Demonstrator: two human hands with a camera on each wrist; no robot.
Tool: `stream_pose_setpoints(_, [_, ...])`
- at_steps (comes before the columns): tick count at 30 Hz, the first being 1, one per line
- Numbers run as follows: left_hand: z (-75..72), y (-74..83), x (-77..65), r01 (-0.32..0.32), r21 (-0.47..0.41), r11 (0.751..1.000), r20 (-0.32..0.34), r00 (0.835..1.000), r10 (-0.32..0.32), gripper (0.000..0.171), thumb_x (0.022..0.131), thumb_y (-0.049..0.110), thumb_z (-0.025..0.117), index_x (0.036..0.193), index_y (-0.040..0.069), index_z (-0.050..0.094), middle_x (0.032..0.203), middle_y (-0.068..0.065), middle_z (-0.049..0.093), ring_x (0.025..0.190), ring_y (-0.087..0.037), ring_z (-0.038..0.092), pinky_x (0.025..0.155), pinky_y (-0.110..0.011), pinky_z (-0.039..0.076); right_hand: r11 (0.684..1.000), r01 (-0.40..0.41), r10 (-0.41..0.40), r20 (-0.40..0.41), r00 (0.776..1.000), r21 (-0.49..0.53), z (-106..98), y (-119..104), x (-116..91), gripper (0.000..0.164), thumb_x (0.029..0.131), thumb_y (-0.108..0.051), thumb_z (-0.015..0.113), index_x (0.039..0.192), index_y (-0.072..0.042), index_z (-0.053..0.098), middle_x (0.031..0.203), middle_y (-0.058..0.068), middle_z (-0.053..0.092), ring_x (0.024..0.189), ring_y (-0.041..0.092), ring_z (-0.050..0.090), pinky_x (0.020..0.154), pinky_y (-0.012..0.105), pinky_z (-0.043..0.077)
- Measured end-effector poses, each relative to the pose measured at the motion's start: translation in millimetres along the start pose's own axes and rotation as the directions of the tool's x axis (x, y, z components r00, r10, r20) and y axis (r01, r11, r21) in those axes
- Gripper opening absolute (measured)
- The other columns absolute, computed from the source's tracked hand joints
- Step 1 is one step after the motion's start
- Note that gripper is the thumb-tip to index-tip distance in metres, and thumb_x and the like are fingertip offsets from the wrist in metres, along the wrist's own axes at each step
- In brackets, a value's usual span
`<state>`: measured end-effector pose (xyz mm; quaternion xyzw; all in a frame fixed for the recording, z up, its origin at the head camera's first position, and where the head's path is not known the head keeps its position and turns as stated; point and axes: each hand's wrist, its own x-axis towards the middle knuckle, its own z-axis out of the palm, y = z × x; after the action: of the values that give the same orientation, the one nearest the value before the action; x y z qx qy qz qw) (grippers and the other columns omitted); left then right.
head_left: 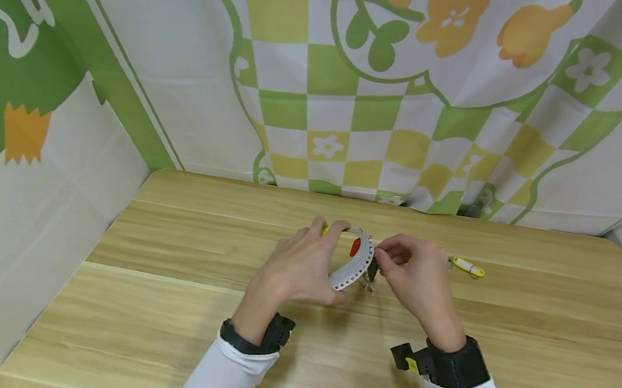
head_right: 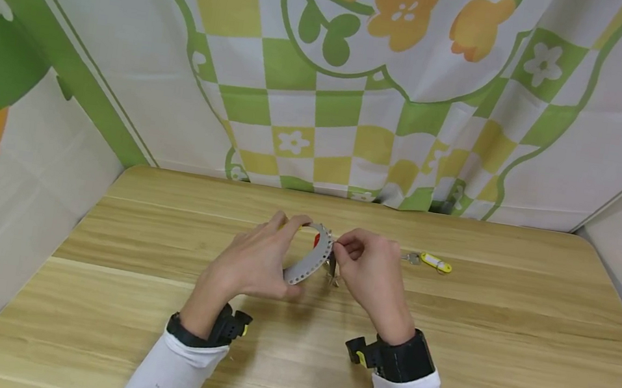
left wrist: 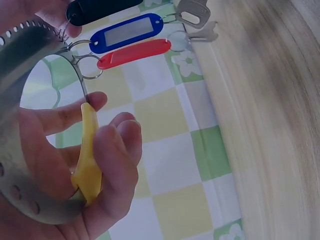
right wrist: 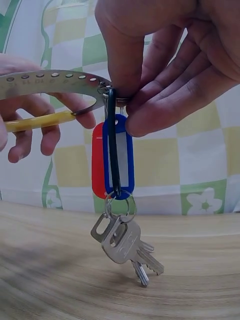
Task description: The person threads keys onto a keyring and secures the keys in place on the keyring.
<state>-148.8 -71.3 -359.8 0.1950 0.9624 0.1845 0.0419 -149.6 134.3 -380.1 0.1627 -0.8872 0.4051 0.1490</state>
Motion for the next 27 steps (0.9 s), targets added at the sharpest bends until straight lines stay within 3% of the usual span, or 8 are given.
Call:
stream_pose_setpoints(5, [-0.3,-0.5,-0.4,-0.005,0.001,1.000,0.004,1.000,0.005,0.119,0.060,0.058,0.092,0.157,0.024,0.032,0.133,-0.013,0.049,0.096,-0.028,0.060,0.073,-0.049,0.052,1.000,0.016,-0.016,-0.020,1.000,-0.008,0.2,0.2,0.4,0.004,0.086,0.000,0.075,0.090,0.002,0.076,0.073,0.005,0.071,0.061,0.012,0.067,0.056,0.028,0.054])
stream_pose_setpoints(9, [-1.6,-0.6,-1.2,-0.007,-0.004,1.000,0.044,0.999,0.007,0.125,0.058,0.057,0.093,0.160,0.024,0.029,0.137,-0.016,0.047,0.102,-0.031,0.061,0.077,-0.053,0.052,1.000,0.020,-0.020,-0.028,0.999,-0.012,0.3,0.3,0.2,0.004,0.086,0.000,0.075,0.088,0.003,0.076,0.073,0.006,0.071,0.061,0.012,0.067,0.056,0.028,0.054])
stream_pose_setpoints(16, [-4.0,0.0,-1.7,-0.021,-0.007,1.000,0.084,0.996,0.021,0.124,0.059,0.041,0.097,0.160,0.019,0.027,0.135,-0.016,0.047,0.098,-0.030,0.059,0.073,-0.047,0.053,0.999,0.033,-0.033,-0.035,0.999,-0.015,0.1,-0.2,0.2,0.005,0.085,0.000,0.076,0.089,0.002,0.077,0.073,0.006,0.071,0.061,0.014,0.067,0.056,0.027,0.054])
stream_pose_setpoints(22, [-2.4,1.7,0.3,0.015,0.013,1.000,0.064,0.998,-0.015,0.118,0.061,0.026,0.093,0.160,0.021,0.027,0.141,-0.016,0.046,0.108,-0.033,0.058,0.076,-0.052,0.053,0.999,0.043,-0.044,-0.035,0.998,-0.034,1.1,0.4,0.2,0.004,0.085,0.001,0.076,0.088,0.003,0.076,0.073,0.007,0.071,0.062,0.015,0.067,0.057,0.030,0.054])
stream_pose_setpoints(27, [-0.2,3.0,1.4,0.037,0.034,0.999,0.037,0.999,-0.038,0.114,0.061,0.020,0.086,0.159,0.022,0.028,0.141,-0.016,0.045,0.106,-0.031,0.054,0.070,-0.045,0.050,0.996,0.069,-0.071,-0.045,0.996,-0.049,1.9,-1.3,0.6,0.004,0.083,0.002,0.078,0.087,0.001,0.077,0.073,0.007,0.072,0.062,0.015,0.068,0.057,0.033,0.055])
